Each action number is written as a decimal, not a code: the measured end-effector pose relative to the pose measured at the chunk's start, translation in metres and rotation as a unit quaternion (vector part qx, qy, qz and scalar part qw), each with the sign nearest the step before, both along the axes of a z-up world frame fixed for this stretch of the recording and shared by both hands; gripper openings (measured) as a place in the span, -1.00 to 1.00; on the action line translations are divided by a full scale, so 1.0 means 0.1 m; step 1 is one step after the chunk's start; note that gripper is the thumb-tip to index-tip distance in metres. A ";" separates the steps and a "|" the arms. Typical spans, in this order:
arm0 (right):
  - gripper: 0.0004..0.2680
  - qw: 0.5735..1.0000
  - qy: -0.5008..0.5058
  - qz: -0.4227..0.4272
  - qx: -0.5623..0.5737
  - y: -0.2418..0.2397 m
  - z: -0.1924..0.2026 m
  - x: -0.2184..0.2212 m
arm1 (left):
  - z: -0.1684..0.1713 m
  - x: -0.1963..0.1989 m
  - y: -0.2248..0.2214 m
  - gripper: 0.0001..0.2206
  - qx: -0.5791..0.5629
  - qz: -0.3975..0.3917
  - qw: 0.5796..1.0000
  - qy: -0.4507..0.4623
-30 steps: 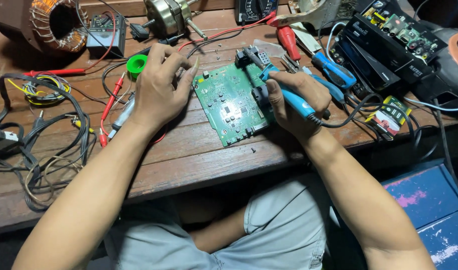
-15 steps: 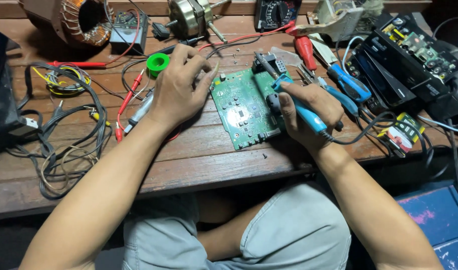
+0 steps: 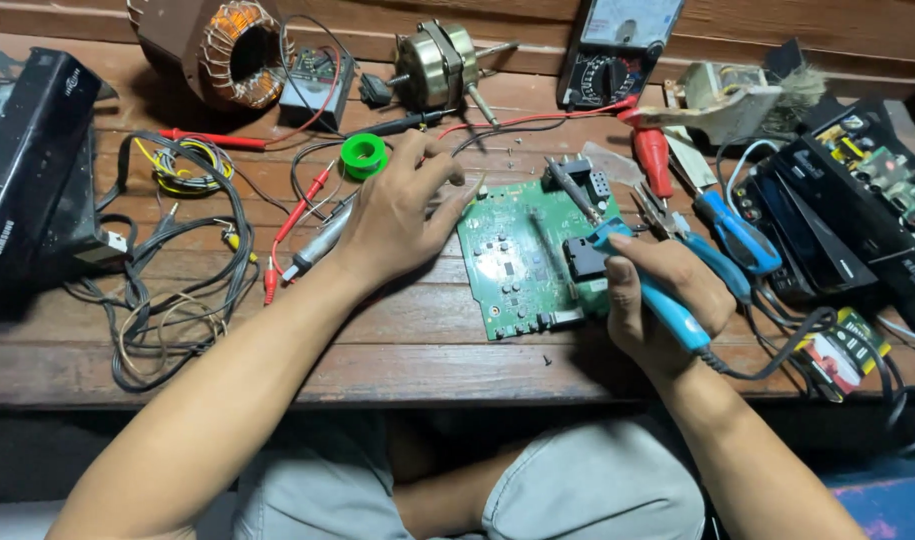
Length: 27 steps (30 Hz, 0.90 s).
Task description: Using a soldering iron to desolder and remove a component from a green circuit board on a repair bench.
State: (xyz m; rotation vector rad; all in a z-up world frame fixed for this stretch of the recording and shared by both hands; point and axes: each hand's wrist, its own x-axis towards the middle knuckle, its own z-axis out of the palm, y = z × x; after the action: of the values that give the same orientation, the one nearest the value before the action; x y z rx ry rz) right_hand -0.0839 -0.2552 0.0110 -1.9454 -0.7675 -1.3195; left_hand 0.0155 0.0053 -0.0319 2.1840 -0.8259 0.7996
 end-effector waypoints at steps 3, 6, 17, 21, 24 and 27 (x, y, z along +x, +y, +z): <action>-0.87 1.000 0.020 0.004 0.015 -0.11 -0.04 -0.01 | 0.02 -0.07 -0.02 -0.84 0.004 0.018 1.000 0.010; -0.87 0.997 0.038 0.042 0.057 -0.14 -0.02 0.00 | 0.02 -0.06 -0.03 -0.82 -0.003 0.003 1.000 0.003; -0.78 0.979 0.118 -0.073 0.151 -0.46 -0.45 -0.11 | 0.36 -0.17 -0.08 -0.79 0.008 -0.090 0.996 0.027; -0.72 0.961 0.208 -0.157 0.092 -0.60 -0.39 -0.36 | 0.35 -0.14 -0.11 -0.91 0.027 -0.085 0.995 0.052; -0.76 0.910 0.358 -0.208 0.003 -0.36 0.18 -0.49 | 0.36 -0.12 -0.13 -0.91 0.019 -0.110 0.992 0.062; -0.43 0.850 0.494 0.060 -0.174 -1.66 -0.18 -0.34 | 0.41 -0.12 -0.14 -0.91 0.018 -0.107 0.992 0.066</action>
State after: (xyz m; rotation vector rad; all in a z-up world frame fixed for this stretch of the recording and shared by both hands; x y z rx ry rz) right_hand -0.1179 -0.4212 -0.0068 -2.4129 -0.5735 0.0255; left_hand 0.0038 -0.0089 0.0090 2.1103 -0.9933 0.5336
